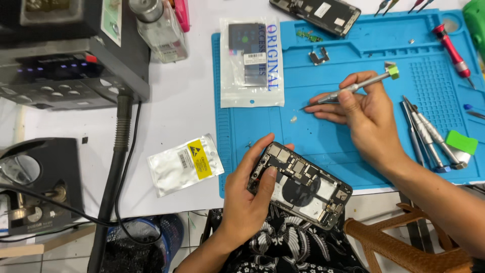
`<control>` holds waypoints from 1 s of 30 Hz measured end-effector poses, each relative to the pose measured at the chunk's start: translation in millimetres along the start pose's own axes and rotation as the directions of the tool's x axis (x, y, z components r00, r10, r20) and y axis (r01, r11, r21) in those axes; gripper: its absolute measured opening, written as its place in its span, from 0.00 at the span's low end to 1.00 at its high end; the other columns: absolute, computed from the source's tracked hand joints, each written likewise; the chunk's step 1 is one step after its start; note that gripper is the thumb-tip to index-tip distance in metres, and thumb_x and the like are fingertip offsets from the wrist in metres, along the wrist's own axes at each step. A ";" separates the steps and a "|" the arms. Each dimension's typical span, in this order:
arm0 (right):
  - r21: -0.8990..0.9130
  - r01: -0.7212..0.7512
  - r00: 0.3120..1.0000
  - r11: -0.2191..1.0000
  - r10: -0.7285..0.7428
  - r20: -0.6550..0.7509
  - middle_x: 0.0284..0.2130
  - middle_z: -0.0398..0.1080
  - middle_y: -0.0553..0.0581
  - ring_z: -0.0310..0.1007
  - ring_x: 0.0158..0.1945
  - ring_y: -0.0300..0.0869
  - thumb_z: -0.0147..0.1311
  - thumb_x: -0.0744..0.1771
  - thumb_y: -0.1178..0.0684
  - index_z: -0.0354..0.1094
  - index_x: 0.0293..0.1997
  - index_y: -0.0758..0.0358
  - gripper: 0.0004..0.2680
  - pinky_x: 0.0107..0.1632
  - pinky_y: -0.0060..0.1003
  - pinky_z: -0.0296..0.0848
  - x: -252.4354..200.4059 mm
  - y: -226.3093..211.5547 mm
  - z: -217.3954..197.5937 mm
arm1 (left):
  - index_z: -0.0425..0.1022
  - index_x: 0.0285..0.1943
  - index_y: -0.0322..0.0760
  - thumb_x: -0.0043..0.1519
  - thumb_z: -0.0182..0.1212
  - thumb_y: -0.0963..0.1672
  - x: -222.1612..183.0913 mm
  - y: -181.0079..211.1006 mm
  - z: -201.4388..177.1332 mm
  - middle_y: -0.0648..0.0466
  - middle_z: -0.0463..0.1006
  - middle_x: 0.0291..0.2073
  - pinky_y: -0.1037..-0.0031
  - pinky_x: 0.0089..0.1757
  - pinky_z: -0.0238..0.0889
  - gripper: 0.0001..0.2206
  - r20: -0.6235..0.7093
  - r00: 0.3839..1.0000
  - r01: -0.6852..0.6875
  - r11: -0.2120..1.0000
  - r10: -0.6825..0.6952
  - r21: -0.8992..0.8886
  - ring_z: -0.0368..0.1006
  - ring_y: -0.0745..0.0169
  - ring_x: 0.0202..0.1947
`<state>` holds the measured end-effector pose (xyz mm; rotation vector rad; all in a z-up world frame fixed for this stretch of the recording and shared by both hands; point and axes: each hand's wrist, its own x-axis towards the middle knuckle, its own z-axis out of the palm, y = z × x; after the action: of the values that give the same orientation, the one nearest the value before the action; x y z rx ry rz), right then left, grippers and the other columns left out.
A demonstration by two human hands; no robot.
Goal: The person uses a screwdriver to remove screws from the internal frame of a disassembled smartphone. They then use a green plastic spudger to pry and disconnect internal components and ribbon cables.
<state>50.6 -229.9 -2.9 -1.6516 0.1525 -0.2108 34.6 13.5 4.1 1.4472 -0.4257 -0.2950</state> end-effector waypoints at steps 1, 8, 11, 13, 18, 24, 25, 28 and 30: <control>-0.002 -0.027 1.000 1.000 0.027 -0.006 0.46 0.75 0.77 0.83 0.49 0.61 0.39 0.74 0.53 0.48 0.50 0.56 0.04 0.52 0.41 0.84 -0.5 -0.9 1.1 | 0.62 0.71 0.36 0.70 0.48 0.49 -1.1 0.1 -0.3 0.45 0.79 0.59 0.68 0.57 0.72 0.22 0.001 1.000 0.009 1.000 -0.009 0.005 0.76 0.56 0.59; -0.012 -0.038 0.999 0.999 0.038 -0.006 0.46 0.75 0.76 0.83 0.49 0.60 0.40 0.74 0.52 0.49 0.49 0.55 0.04 0.54 0.41 0.83 -1.5 0.1 3.3 | 0.62 0.71 0.35 0.71 0.47 0.48 -2.4 -0.2 -1.2 0.45 0.79 0.59 0.68 0.61 0.67 0.21 0.001 1.000 -0.019 0.999 0.019 0.036 0.75 0.56 0.61; -0.018 -0.027 1.000 0.999 0.027 -0.002 0.47 0.75 0.75 0.83 0.49 0.60 0.40 0.74 0.51 0.49 0.49 0.55 0.04 0.53 0.40 0.83 -2.7 0.9 2.0 | 0.61 0.72 0.36 0.71 0.47 0.48 -3.3 -1.8 -1.4 0.45 0.79 0.60 0.69 0.58 0.71 0.22 0.010 1.000 0.002 1.000 -0.002 0.007 0.76 0.57 0.60; -0.007 -0.017 1.000 1.000 0.017 0.003 0.47 0.74 0.77 0.83 0.50 0.62 0.39 0.74 0.52 0.49 0.49 0.55 0.04 0.54 0.43 0.83 -7.5 -8.0 2.4 | 0.61 0.72 0.36 0.70 0.47 0.48 -2.3 -0.6 -1.8 0.45 0.79 0.60 0.69 0.60 0.68 0.22 0.010 1.000 0.002 1.000 -0.002 0.022 0.75 0.58 0.61; 0.107 0.048 0.994 0.993 -0.059 0.096 0.51 0.71 0.80 0.80 0.55 0.67 0.37 0.74 0.54 0.49 0.51 0.56 0.03 0.59 0.49 0.82 -26.9 -26.6 3.0 | 0.59 0.75 0.43 0.70 0.47 0.49 -0.3 -0.8 -5.6 0.54 0.82 0.57 0.77 0.32 0.66 0.23 0.059 0.992 0.108 0.992 -0.112 0.059 0.61 0.76 0.24; 0.154 0.249 0.948 0.956 -0.273 0.166 0.53 0.68 0.82 0.76 0.60 0.68 0.39 0.73 0.56 0.50 0.53 0.58 0.04 0.66 0.60 0.83 -44.6 -33.1 17.0 | 0.61 0.73 0.44 0.69 0.45 0.50 6.2 5.6 -11.3 0.57 0.81 0.59 0.80 0.31 0.62 0.22 0.188 0.972 0.124 0.988 -0.139 0.089 0.55 0.79 0.19; 0.125 0.286 0.935 0.950 -0.305 0.181 0.53 0.68 0.80 0.75 0.62 0.66 0.40 0.73 0.55 0.50 0.54 0.58 0.05 0.66 0.62 0.83 -45.7 -33.9 18.9 | 0.61 0.73 0.43 0.69 0.45 0.51 6.9 6.2 -11.9 0.54 0.80 0.59 0.76 0.44 0.64 0.23 0.199 0.974 0.097 0.992 -0.111 0.076 0.65 0.72 0.39; 0.104 0.332 0.919 0.938 -0.346 0.189 0.50 0.69 0.77 0.75 0.63 0.64 0.41 0.73 0.53 0.51 0.53 0.58 0.05 0.67 0.64 0.85 -48.2 -32.2 22.3 | 0.61 0.73 0.43 0.69 0.45 0.51 7.8 6.1 -12.9 0.52 0.79 0.60 0.71 0.59 0.64 0.23 0.205 0.975 0.076 0.995 -0.089 0.072 0.74 0.62 0.62; 0.108 0.343 0.917 0.933 -0.357 0.178 0.48 0.69 0.75 0.76 0.62 0.63 0.42 0.73 0.54 0.51 0.53 0.58 0.05 0.66 0.64 0.85 -49.4 -27.8 22.0 | 0.61 0.73 0.42 0.69 0.46 0.51 7.9 4.5 -13.3 0.52 0.78 0.61 0.70 0.61 0.62 0.23 0.205 0.974 0.079 0.994 -0.094 0.078 0.73 0.60 0.64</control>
<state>6.8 -194.9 20.6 -1.6059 -0.3010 -0.3207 47.3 22.3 8.4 1.5112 -0.5480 -0.5099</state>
